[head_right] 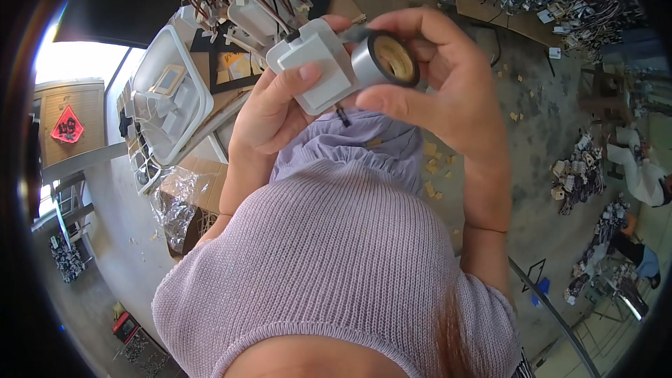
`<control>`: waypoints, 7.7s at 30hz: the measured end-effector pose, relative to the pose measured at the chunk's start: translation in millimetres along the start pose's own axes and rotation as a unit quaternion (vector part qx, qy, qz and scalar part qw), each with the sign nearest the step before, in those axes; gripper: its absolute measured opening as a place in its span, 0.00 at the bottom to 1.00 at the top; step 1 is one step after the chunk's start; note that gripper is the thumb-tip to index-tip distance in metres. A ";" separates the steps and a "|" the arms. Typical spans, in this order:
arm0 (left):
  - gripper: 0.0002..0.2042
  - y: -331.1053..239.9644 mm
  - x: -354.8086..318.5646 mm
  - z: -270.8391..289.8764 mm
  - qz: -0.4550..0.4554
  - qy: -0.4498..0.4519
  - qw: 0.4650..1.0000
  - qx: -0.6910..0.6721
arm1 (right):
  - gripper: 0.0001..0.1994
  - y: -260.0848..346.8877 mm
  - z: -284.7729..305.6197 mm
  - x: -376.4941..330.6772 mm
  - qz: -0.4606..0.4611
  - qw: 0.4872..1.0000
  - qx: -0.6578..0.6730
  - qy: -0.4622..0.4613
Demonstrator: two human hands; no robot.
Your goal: Taping electrical wires into plastic connectors for wire harness assembly.
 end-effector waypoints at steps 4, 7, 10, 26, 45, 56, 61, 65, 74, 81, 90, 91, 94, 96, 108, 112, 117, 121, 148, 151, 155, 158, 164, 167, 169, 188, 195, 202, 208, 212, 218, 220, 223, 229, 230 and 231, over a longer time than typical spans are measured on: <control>0.25 -4.5 0.4 5.2 -0.027 -0.021 0.998 -0.056 | 0.29 -13.7 -11.1 -21.6 -0.062 0.996 -0.005 0.058; 0.29 -11.9 -1.1 4.3 -0.055 -0.007 0.998 -0.018 | 0.28 -30.7 -23.4 -31.6 -0.124 0.989 -0.046 0.073; 0.29 -8.8 -0.5 0.9 -0.041 0.013 0.999 -0.010 | 0.29 -38.9 -38.8 -29.4 -0.161 0.982 -0.035 0.091; 0.26 -26.1 -9.8 10.9 -0.154 -0.092 0.935 0.306 | 0.30 7.5 5.7 1.9 0.077 0.989 -0.124 -0.038; 0.31 -21.6 -18.4 1.7 -0.174 -0.108 0.889 0.410 | 0.30 23.3 -44.2 41.7 0.105 0.895 -0.338 0.272; 0.28 -34.9 -17.1 7.6 -0.307 -0.214 0.801 0.467 | 0.43 21.8 -59.3 23.9 0.047 0.936 -0.306 0.169; 0.24 -28.1 -10.0 27.4 -0.204 -0.153 0.925 0.283 | 0.35 19.1 -55.2 30.2 -0.132 0.983 -0.063 0.114; 0.23 4.0 -6.4 -3.2 0.107 0.126 0.986 0.023 | 0.28 6.1 -23.8 64.1 -0.003 0.962 -0.197 0.188; 0.28 24.9 -25.8 -28.3 0.177 0.424 0.863 -0.211 | 0.15 12.1 -76.9 74.7 0.150 0.851 -0.110 0.491; 0.26 27.8 -20.3 -22.1 0.166 0.400 0.886 -0.166 | 0.09 21.3 -84.3 76.8 0.244 0.822 -0.189 0.478; 0.18 7.6 -5.6 21.6 0.040 0.062 0.987 0.142 | 0.15 11.8 -78.8 74.7 0.152 0.769 -0.425 0.452; 0.18 8.3 -6.4 19.9 0.040 0.063 0.987 0.141 | 0.15 12.8 -78.2 74.1 0.151 0.769 -0.426 0.452; 0.18 4.0 -7.9 25.6 0.017 0.019 0.984 0.179 | 0.17 11.8 -72.9 71.6 0.131 0.758 -0.457 0.446; 0.18 -2.6 -8.2 36.3 -0.002 -0.022 0.974 0.227 | 0.17 10.1 -66.6 69.9 0.072 0.802 -0.436 0.403; 0.17 -6.8 -11.1 33.9 -0.012 -0.006 0.995 0.100 | 0.29 25.9 -63.2 55.4 -0.220 0.935 -0.168 0.220; 0.26 21.3 -24.6 -13.5 0.175 0.355 0.876 -0.274 | 0.49 -0.5 -65.5 82.3 0.010 0.944 -0.175 0.281; 0.28 17.9 -39.8 -31.1 0.246 0.403 0.796 -0.379 | 0.34 -13.7 -95.1 87.6 0.048 0.883 -0.098 0.456; 0.25 15.4 -30.8 -16.7 0.159 0.389 0.856 -0.301 | 0.21 -7.3 -80.8 87.0 0.035 0.878 -0.145 0.455; 0.26 -16.6 -22.5 19.4 -0.236 -0.180 0.838 0.458 | 0.23 -18.2 -36.8 29.9 -0.142 0.974 -0.015 0.174; 0.26 -2.1 -27.9 36.8 -0.051 -0.213 0.902 0.372 | 0.40 -7.4 -37.0 25.7 -0.141 0.976 0.050 0.159; 0.19 -3.6 -25.0 12.4 -0.048 -0.042 0.976 0.210 | 0.33 2.3 -27.5 51.7 0.048 0.954 -0.240 0.170; 0.18 11.7 -27.1 10.4 0.070 0.056 0.994 0.067 | 0.40 -12.3 -63.8 61.0 0.030 0.954 -0.099 0.281; 0.13 20.1 -37.7 2.7 0.131 0.046 0.983 -0.122 | 0.21 -15.9 -82.3 70.4 0.064 0.881 -0.181 0.432; 0.10 4.2 -37.1 23.0 0.040 -0.064 0.997 -0.035 | 0.18 -17.5 -59.2 72.5 0.101 0.893 -0.267 0.348; 0.08 -2.6 -37.0 38.7 -0.022 -0.143 0.989 0.018 | 0.19 -31.0 -44.3 55.8 -0.058 0.951 -0.191 0.236; 0.13 18.8 -31.4 22.6 0.068 -0.048 0.994 -0.076 | 0.26 -23.5 -51.9 40.5 -0.069 0.967 -0.121 0.215; 0.14 21.5 -39.8 17.1 0.145 0.012 0.982 -0.124 | 0.07 -36.3 -79.8 48.8 -0.010 0.965 -0.125 0.229; 0.10 -12.5 -68.7 40.9 0.079 -0.149 0.975 0.142 | 0.10 22.2 -98.6 15.1 0.304 0.825 -0.454 0.144; 0.05 -44.0 -69.6 15.4 -0.014 -0.001 0.917 0.398 | 0.12 10.5 -99.0 13.5 0.197 0.893 -0.338 0.222; 0.06 -48.6 -71.0 -3.2 -0.016 0.156 0.898 0.411 | 0.12 -5.1 -107.9 13.3 0.004 0.927 -0.085 0.365; 0.12 -101.3 -109.5 93.3 -0.109 -0.085 0.911 0.389 | 0.12 -2.8 -18.9 53.0 0.091 0.962 0.184 0.180; 0.15 -126.0 -136.9 133.9 -0.146 -0.367 0.839 0.375 | 0.12 -51.1 13.9 86.7 0.080 0.996 0.043 0.007; 0.28 -160.0 -172.4 149.6 -0.270 -0.578 0.625 0.450 | 0.12 -106.7 19.6 130.6 0.080 0.997 0.009 -0.015; 0.46 -139.1 -139.8 43.4 -0.458 -0.574 0.218 0.642 | 0.10 -111.5 22.4 142.5 0.170 0.981 -0.050 -0.079; 0.47 -136.1 -128.9 38.9 -0.444 -0.577 0.234 0.645 | 0.10 -102.3 25.9 134.0 0.169 0.981 -0.051 -0.077; 0.48 -134.4 -121.6 37.7 -0.428 -0.580 0.251 0.646 | 0.11 -94.7 29.2 123.1 0.100 0.993 0.005 -0.055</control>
Point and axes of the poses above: each hand's wrist, its own x-axis towards the middle knuckle, its own z-axis out of the back of the hand, y = z × x, the point moved 8 cm from there along x, towards the middle knuckle, and after that the axes turned 8 degrees about z, right-handed, at the moved point
